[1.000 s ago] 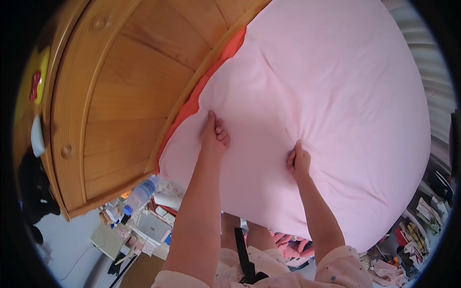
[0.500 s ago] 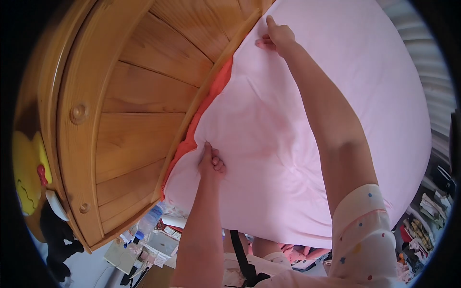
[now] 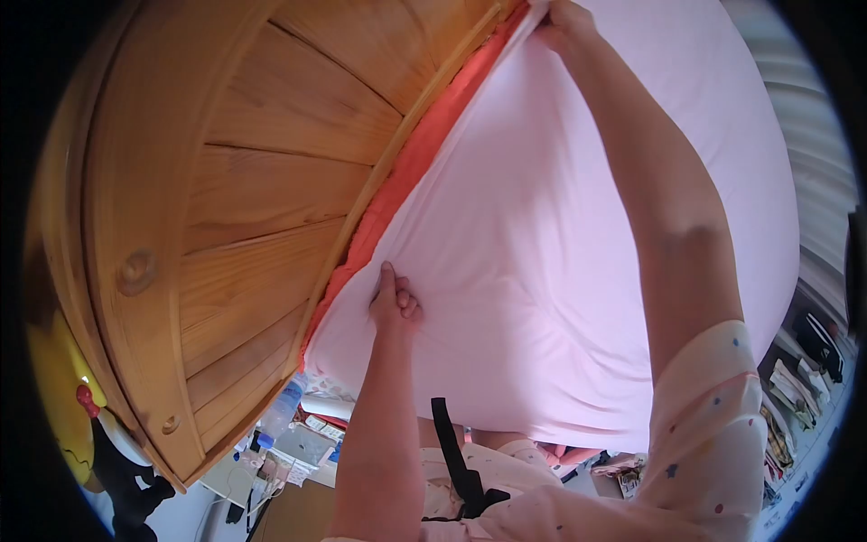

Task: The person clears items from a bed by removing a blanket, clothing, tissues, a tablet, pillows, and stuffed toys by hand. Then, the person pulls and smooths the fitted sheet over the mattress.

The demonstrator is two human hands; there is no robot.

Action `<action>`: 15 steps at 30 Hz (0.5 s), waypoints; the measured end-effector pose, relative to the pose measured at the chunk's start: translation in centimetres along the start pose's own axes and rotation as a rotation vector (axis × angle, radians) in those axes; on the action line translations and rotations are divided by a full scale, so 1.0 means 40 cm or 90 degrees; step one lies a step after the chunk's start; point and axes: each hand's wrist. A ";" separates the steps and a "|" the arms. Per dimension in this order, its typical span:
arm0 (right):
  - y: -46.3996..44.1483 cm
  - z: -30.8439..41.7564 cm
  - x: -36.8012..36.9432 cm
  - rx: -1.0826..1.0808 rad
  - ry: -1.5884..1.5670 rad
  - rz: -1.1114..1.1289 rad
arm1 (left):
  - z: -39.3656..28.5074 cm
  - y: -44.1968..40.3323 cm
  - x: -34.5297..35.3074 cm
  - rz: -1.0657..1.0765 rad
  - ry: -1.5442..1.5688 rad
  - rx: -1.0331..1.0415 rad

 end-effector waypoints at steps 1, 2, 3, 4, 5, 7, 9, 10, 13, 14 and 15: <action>-0.022 -0.019 0.008 0.015 -0.023 0.000 | 0.001 0.000 0.002 -0.014 -0.008 -0.001; -0.194 -0.071 -0.067 0.015 -0.035 0.017 | 0.001 -0.006 0.000 -0.016 -0.016 -0.002; -0.358 -0.121 -0.140 0.016 -0.047 0.035 | 0.004 -0.014 -0.005 0.002 -0.008 0.008; -0.354 -0.144 -0.162 0.023 -0.048 0.029 | 0.010 -0.018 -0.013 0.019 0.004 0.017; -0.328 -0.160 -0.175 -0.038 0.056 0.132 | 0.012 -0.016 -0.015 0.013 0.002 0.014; -0.149 -0.142 -0.167 -0.151 0.221 0.230 | 0.006 -0.010 -0.007 0.010 -0.011 0.020; 0.200 -0.084 -0.111 -0.247 0.343 0.206 | 0.006 -0.010 -0.007 0.014 -0.008 0.019; 0.306 -0.096 -0.149 -0.363 0.495 0.107 | 0.007 -0.011 -0.006 0.017 -0.005 0.019; 0.551 -0.173 -0.315 -0.712 0.773 0.032 | 0.004 -0.005 -0.004 0.012 -0.007 0.009; 0.590 -0.208 -0.390 -0.729 0.924 -0.024 | 0.005 -0.010 -0.006 0.012 -0.009 0.007; 0.580 -0.236 -0.422 -0.724 0.926 -0.027 | 0.007 -0.016 -0.009 0.029 0.007 0.025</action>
Point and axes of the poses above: each hand's wrist, its own y-axis away from the middle knuckle, its own x-axis out of the palm, z = x × y, and after that the axes turned 7 degrees about x, right-handed
